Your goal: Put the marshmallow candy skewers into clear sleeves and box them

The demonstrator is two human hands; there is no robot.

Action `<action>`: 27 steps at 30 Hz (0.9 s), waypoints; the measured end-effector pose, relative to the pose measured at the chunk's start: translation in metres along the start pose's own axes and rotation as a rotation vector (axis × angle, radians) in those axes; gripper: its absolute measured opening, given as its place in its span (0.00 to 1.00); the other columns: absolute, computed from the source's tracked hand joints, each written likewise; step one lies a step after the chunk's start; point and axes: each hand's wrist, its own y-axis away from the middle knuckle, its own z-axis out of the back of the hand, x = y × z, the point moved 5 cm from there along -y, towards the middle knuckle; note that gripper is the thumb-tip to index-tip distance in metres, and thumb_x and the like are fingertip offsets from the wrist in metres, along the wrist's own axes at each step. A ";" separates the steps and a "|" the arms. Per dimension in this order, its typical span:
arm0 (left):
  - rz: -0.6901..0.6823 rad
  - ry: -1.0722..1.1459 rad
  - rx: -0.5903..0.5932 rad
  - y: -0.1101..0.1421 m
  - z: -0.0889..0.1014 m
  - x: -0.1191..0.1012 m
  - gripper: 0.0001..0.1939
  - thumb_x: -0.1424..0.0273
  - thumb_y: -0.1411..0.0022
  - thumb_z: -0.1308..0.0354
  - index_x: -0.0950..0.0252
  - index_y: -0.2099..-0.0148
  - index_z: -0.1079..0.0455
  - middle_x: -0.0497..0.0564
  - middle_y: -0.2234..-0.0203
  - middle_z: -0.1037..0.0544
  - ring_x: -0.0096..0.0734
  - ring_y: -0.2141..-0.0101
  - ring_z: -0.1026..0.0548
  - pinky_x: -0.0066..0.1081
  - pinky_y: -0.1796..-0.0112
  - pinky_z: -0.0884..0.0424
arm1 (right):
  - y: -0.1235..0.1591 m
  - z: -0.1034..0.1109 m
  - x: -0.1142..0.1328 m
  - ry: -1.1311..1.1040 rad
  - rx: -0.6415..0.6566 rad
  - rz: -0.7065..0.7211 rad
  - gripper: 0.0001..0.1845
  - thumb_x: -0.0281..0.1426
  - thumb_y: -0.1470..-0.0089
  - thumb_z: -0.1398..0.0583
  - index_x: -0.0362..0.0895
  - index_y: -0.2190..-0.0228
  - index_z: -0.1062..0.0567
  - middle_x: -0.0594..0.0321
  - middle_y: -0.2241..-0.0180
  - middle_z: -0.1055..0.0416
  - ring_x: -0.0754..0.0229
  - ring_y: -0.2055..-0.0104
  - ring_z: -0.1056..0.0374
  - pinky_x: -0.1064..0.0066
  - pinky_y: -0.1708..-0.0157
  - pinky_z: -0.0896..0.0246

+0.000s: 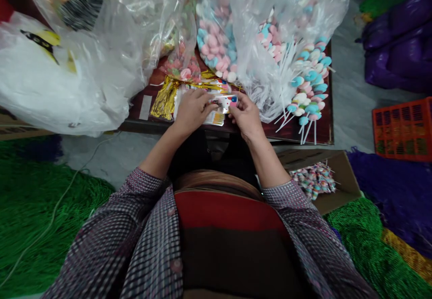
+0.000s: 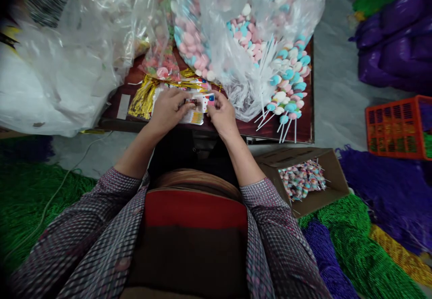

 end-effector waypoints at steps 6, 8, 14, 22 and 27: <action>0.127 -0.076 -0.001 -0.009 -0.001 -0.001 0.19 0.50 0.34 0.44 0.58 0.54 0.24 0.56 0.58 0.21 0.49 0.50 0.29 0.45 0.47 0.39 | 0.011 0.001 0.002 -0.016 -0.002 -0.029 0.25 0.39 0.42 0.36 0.53 0.44 0.29 0.66 0.66 0.24 0.65 0.72 0.32 0.73 0.74 0.34; 0.148 -0.090 0.024 -0.012 -0.002 0.000 0.15 0.54 0.33 0.43 0.59 0.60 0.24 0.55 0.63 0.22 0.46 0.53 0.28 0.44 0.49 0.39 | 0.011 0.000 0.000 -0.016 -0.017 -0.039 0.26 0.42 0.42 0.36 0.53 0.44 0.29 0.65 0.67 0.25 0.63 0.72 0.31 0.70 0.73 0.32; 0.162 0.003 -0.049 -0.019 0.006 0.003 0.17 0.56 0.30 0.48 0.61 0.64 0.26 0.53 0.68 0.23 0.41 0.61 0.27 0.40 0.56 0.38 | 0.009 -0.001 -0.009 -0.030 -0.066 -0.026 0.30 0.51 0.41 0.39 0.55 0.42 0.33 0.64 0.66 0.25 0.61 0.70 0.28 0.69 0.73 0.32; 0.127 0.040 -0.047 -0.012 -0.002 0.010 0.16 0.54 0.36 0.39 0.61 0.69 0.30 0.52 0.70 0.23 0.43 0.58 0.28 0.43 0.49 0.41 | 0.006 -0.003 -0.013 0.034 -0.119 -0.019 0.33 0.55 0.41 0.41 0.52 0.40 0.34 0.66 0.72 0.29 0.61 0.73 0.28 0.69 0.74 0.31; 0.138 0.065 -0.149 -0.012 0.000 0.014 0.19 0.52 0.34 0.44 0.61 0.69 0.30 0.54 0.70 0.23 0.48 0.52 0.29 0.44 0.48 0.41 | 0.005 -0.006 -0.008 0.197 -0.137 -0.004 0.32 0.50 0.38 0.43 0.47 0.39 0.36 0.65 0.72 0.28 0.60 0.74 0.28 0.65 0.71 0.27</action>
